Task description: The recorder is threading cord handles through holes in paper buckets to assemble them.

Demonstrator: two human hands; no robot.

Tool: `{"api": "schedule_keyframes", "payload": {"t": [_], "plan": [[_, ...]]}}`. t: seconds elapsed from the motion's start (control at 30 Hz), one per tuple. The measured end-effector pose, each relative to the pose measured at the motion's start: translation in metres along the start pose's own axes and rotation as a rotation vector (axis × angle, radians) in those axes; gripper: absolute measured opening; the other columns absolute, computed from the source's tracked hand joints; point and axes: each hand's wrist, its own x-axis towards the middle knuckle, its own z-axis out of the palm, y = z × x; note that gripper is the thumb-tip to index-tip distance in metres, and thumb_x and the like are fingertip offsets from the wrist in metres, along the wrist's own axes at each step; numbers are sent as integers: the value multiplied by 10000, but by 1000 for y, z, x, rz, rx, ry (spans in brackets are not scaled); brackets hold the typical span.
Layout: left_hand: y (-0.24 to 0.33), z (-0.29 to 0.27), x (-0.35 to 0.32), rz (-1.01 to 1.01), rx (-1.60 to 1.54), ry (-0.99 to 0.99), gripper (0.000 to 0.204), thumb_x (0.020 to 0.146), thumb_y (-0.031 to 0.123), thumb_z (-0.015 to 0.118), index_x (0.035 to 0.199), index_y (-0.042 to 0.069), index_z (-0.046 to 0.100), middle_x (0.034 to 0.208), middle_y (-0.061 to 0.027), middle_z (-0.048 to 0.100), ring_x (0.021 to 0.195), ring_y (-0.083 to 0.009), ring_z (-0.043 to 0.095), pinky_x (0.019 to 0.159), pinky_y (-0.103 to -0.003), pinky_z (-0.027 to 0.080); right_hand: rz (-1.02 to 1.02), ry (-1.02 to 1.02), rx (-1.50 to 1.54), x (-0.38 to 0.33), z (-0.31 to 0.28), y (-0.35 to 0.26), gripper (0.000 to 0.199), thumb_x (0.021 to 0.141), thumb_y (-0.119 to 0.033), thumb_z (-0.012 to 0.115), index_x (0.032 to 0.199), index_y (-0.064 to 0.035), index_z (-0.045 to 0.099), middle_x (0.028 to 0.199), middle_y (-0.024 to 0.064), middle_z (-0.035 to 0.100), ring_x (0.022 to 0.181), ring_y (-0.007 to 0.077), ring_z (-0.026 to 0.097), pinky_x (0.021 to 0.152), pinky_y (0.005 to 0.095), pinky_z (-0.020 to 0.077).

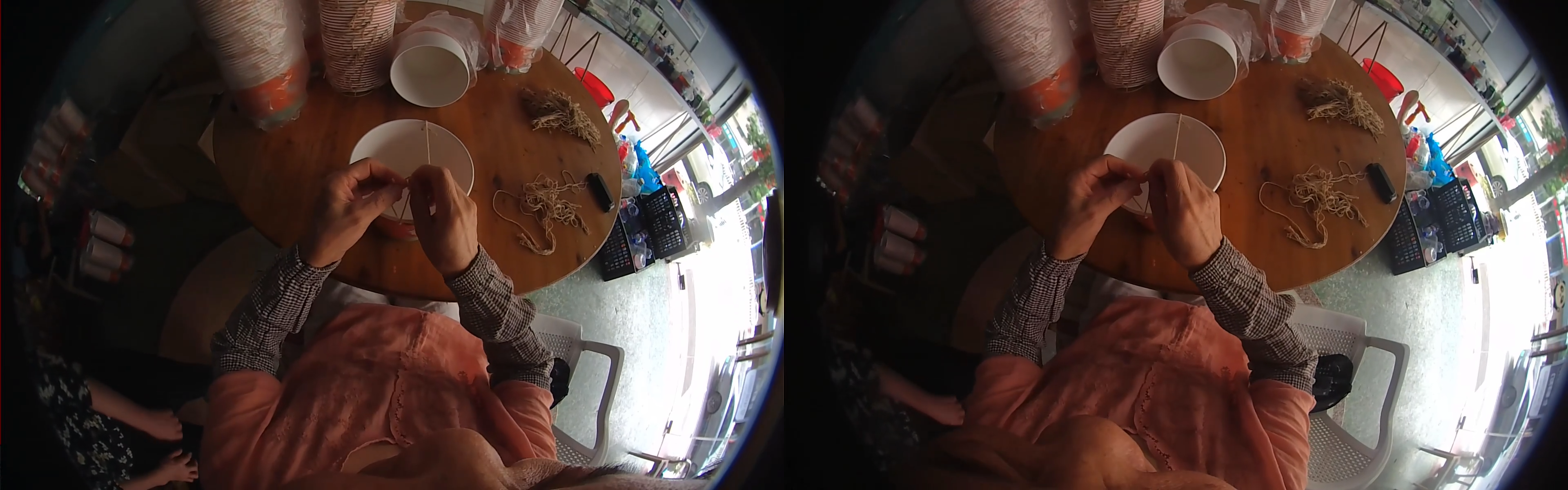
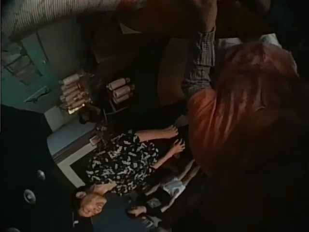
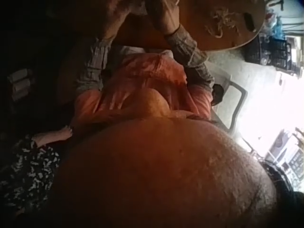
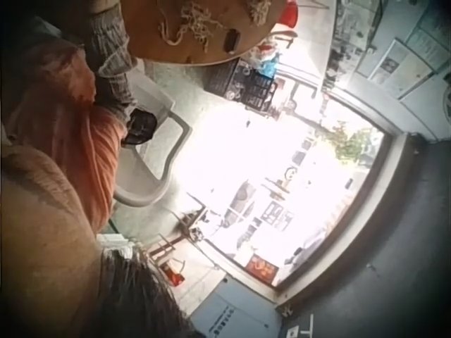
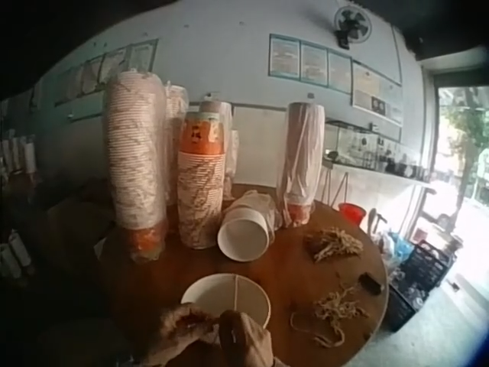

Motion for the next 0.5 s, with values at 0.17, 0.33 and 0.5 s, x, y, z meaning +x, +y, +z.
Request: {"api": "schedule_keyframes", "payload": {"t": [0.17, 0.33, 0.5], "plan": [[-1, 3, 3, 15, 36, -6, 97, 906, 68, 598, 971, 1, 624, 888, -16, 644, 836, -64, 589, 767, -219, 481, 27, -58, -47, -3, -6, -2, 88, 862, -33, 600, 944, -39, 567, 803, 91, 640, 692, 220, 670, 571, 312, 526], [-4, 4, 6, 2, -16, -6, 86, 915, 58, 572, 978, 6, 601, 882, -11, 623, 808, -63, 567, 757, -221, 466, 137, -21, 120, -1, -9, -2, 112, 849, -16, 607, 946, -44, 560, 775, 105, 641, 681, 217, 671, 582, 301, 536], [-2, 8, 11, -22, -30, -6, 84, 916, 56, 564, 982, 11, 588, 861, -6, 604, 787, -62, 550, 740, -213, 449, -165, -21, -66, -6, -9, 5, 130, 838, 9, 603, 946, -26, 540, 736, 98, 615, 615, 236, 633, 538, 325, 495]]}}
